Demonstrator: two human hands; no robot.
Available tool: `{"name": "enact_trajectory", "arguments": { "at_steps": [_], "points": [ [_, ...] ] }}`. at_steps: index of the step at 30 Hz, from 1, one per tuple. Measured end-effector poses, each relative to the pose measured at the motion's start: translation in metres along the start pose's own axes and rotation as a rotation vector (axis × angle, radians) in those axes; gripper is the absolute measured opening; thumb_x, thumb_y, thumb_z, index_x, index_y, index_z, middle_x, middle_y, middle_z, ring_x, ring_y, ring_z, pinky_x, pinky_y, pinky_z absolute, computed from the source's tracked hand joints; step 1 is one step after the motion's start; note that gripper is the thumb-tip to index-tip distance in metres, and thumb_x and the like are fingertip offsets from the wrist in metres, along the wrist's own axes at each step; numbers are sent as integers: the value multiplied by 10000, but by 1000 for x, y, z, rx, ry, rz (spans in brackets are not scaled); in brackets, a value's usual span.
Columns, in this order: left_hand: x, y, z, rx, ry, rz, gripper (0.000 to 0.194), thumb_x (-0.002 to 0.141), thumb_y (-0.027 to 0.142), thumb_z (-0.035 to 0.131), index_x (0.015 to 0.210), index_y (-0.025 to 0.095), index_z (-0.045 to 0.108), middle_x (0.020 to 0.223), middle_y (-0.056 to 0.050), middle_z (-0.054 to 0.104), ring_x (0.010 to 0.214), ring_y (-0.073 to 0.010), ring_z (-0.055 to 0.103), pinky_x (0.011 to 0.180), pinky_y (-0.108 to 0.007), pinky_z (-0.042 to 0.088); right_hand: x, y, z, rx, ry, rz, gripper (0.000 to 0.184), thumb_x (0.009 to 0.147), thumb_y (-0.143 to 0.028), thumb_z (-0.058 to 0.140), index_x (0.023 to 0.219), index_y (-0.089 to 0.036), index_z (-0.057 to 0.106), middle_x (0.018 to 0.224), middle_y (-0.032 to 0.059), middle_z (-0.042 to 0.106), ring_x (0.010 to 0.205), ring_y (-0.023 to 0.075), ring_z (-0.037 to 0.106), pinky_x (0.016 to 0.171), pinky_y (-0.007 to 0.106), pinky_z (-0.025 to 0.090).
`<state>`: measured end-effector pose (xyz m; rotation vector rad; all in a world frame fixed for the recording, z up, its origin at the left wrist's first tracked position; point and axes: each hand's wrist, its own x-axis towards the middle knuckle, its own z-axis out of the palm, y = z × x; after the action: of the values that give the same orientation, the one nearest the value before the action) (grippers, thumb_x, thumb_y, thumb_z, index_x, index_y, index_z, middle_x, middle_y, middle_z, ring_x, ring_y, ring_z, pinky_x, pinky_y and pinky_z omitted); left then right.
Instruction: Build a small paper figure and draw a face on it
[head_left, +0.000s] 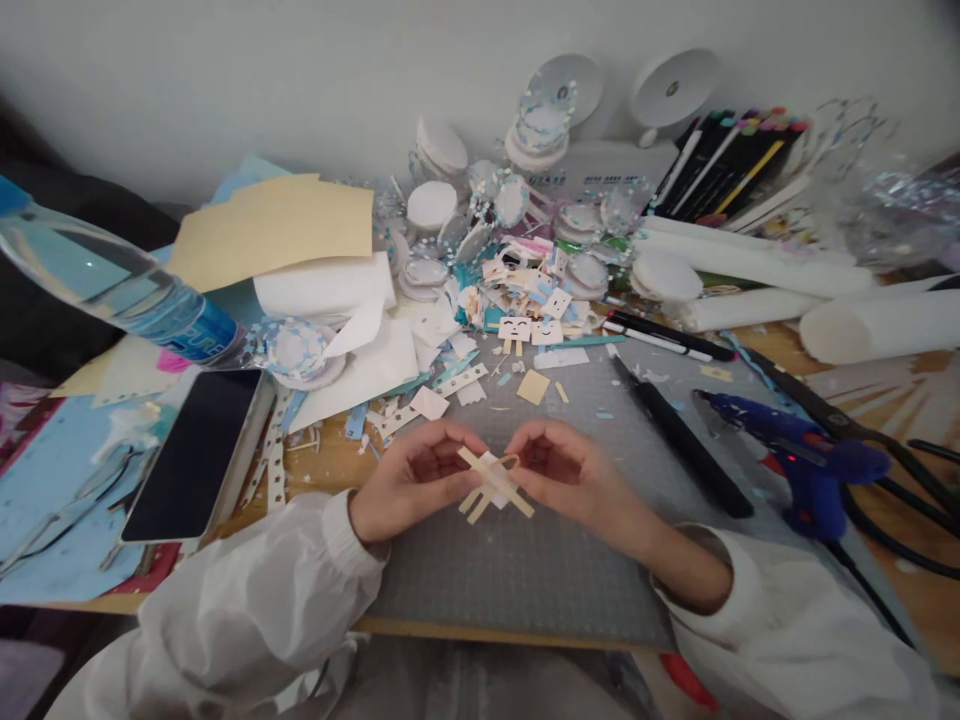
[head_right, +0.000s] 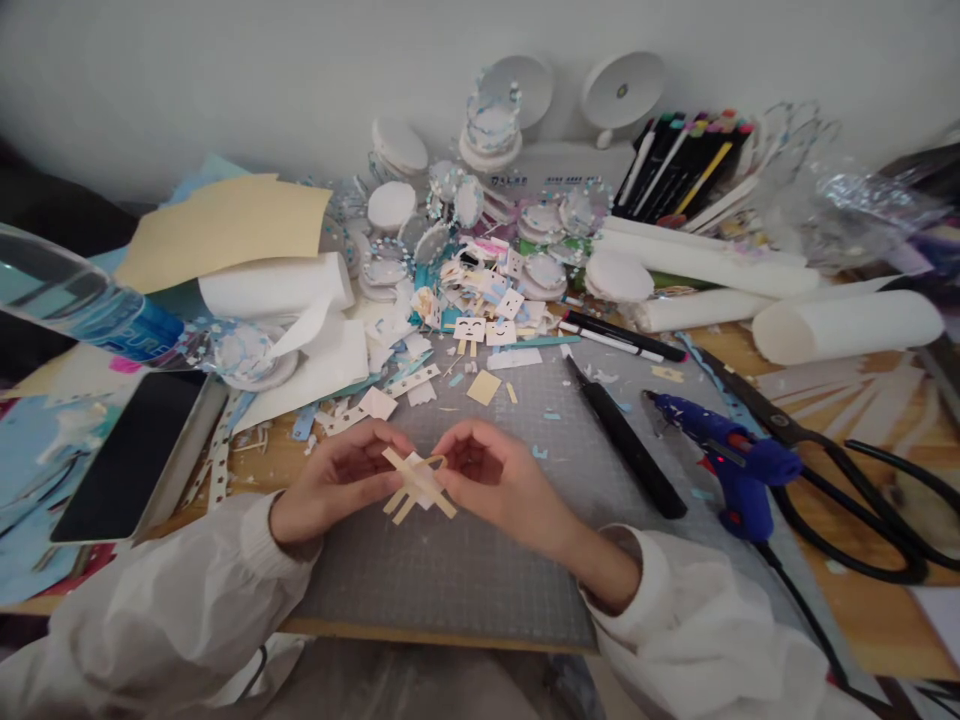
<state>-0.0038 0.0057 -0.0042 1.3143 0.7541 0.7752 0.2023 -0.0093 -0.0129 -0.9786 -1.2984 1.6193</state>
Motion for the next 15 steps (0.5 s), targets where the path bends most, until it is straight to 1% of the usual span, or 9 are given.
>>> {"name": "enact_trajectory", "arguments": {
  "at_steps": [4,6,8,10,11,12,15],
  "points": [
    [1,-3,0,57,-1,18,191,842,266,649,979,144,595,795,-54,673,701,-148,654,622,-246,523,-2,1,-1,-52,64,-121,103,804,-216,658,869,-236,581,784,-24,549,694,101,540,622,218,475],
    [1,-5,0,119,27,55,235,840,253,646,1048,148,608,848,-76,687,737,-165,654,651,-274,524,-3,1,-2,-130,107,-196,118,828,-181,627,909,-245,568,796,-26,550,706,99,551,640,218,487],
    [0,-4,0,199,93,114,330,802,229,685,1121,170,624,1033,-112,669,912,-201,633,802,-336,504,-3,0,-3,-292,123,-330,136,846,-149,593,936,-245,558,815,-17,559,721,107,562,652,232,498],
    [-2,0,0,306,181,208,397,735,202,746,1123,203,662,1194,-119,605,1100,-240,545,974,-394,397,-3,-1,-4,-456,108,-479,153,844,-115,579,927,-242,555,815,-9,570,718,116,566,652,249,503],
    [-3,2,0,356,214,260,401,704,190,770,1096,216,688,1203,-112,598,1129,-247,516,1012,-402,349,-3,-1,-4,-534,99,-550,165,841,-99,576,923,-240,554,808,-7,575,713,120,568,647,255,504],
    [-3,3,0,393,233,308,383,685,184,783,1059,224,710,1162,-103,616,1110,-244,518,1014,-398,333,-3,-2,-3,-600,97,-610,182,838,-84,573,929,-240,552,804,-6,581,714,123,572,646,260,506],
    [-5,4,1,392,223,389,283,708,212,773,989,218,737,962,-83,677,925,-207,586,891,-360,417,-4,-3,5,-746,92,-738,232,842,-67,568,985,-248,550,833,6,611,764,137,603,680,273,529]
  ]
}}
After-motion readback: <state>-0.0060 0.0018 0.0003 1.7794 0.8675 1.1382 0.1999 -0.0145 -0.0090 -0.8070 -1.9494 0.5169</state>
